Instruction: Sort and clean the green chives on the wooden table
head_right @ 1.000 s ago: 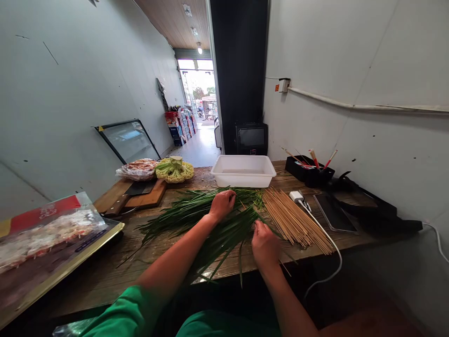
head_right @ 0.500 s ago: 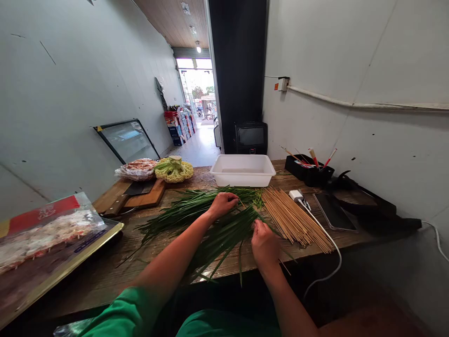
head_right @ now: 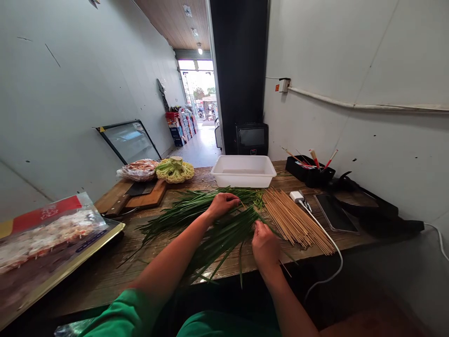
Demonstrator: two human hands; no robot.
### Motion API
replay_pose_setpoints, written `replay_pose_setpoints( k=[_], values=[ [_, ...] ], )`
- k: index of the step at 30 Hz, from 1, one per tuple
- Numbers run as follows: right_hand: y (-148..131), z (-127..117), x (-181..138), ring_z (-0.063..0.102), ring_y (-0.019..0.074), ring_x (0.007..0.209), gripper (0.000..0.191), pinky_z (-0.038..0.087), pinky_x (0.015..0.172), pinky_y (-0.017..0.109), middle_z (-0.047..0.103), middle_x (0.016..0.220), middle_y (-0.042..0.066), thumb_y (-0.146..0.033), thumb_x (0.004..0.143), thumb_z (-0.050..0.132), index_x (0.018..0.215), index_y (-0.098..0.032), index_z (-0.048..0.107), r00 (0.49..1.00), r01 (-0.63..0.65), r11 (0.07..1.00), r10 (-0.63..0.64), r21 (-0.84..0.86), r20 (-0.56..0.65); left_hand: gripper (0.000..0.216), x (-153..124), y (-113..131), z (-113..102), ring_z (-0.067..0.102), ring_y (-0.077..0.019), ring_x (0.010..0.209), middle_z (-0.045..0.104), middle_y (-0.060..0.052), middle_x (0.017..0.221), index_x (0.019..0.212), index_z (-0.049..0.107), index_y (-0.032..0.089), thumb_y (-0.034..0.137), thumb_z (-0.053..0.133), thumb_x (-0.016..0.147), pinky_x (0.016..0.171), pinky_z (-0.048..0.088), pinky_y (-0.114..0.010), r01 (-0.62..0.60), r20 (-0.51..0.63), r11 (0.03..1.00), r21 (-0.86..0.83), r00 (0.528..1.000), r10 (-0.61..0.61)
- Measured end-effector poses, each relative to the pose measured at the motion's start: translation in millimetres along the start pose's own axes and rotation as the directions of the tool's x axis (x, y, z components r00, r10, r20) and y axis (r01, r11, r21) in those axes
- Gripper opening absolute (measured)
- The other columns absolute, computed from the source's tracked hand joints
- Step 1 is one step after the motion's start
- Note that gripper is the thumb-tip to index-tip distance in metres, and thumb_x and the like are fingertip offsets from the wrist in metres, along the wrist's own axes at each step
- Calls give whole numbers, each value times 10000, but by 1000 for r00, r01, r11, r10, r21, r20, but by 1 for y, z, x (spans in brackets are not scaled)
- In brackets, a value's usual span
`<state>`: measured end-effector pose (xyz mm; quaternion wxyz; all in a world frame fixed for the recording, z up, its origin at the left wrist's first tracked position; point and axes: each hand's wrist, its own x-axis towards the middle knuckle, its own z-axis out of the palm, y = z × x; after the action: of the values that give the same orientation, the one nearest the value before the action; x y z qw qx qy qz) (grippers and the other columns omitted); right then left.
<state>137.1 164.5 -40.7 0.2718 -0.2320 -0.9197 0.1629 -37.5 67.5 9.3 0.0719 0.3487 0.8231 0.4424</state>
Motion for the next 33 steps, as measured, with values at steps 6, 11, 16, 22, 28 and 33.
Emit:
replay_pose_setpoints(
  k=[6,11,16,22,28,33],
  values=[
    [-1,-1,0,645,184,878,326,452,748,263,686,1018,82,-209,917,362,1080,-136,635,1000,-3,1000,3,8,2,303,1,-1,-2,431,-85,518,569,17,558,757,698,112,328,490,804,533,339,-215,-19,-13,1000,-22,1000,18],
    [0,-1,0,645,183,876,341,451,739,263,685,1017,89,-223,923,347,1085,-134,633,1000,8,1000,-8,3,-6,296,1,-2,-3,504,-107,587,632,-7,635,812,706,118,328,496,800,602,398,-223,-56,-12,996,-74,998,55],
    [-1,-1,0,646,176,867,342,449,729,256,687,1012,88,-231,924,346,1075,-146,641,1000,2,1000,-2,8,-12,291,3,-9,-1,522,-111,575,673,-28,677,924,673,116,243,430,826,593,416,-224,-101,95,992,-75,990,108],
    [-1,-1,0,644,176,874,335,446,736,255,687,1008,88,-221,916,358,1078,-140,639,1000,-16,1000,16,14,6,261,3,-12,5,421,-76,419,660,15,614,1057,514,144,228,424,826,463,341,-197,-48,181,985,-167,980,79],
    [-2,-3,-1,637,172,884,346,440,744,252,682,1017,88,-225,921,339,1083,-142,633,1000,-9,1000,9,13,5,176,4,-13,8,484,-70,504,694,-19,723,827,574,135,283,492,778,498,371,-190,-64,132,986,-157,988,86],
    [-3,-4,-1,638,166,858,349,435,731,245,686,986,80,-230,926,328,1078,-148,631,1000,-19,1000,19,10,5,270,2,-10,8,433,-67,463,699,-21,715,938,626,114,267,476,773,465,339,-197,-14,147,990,-139,989,34]
  ],
)
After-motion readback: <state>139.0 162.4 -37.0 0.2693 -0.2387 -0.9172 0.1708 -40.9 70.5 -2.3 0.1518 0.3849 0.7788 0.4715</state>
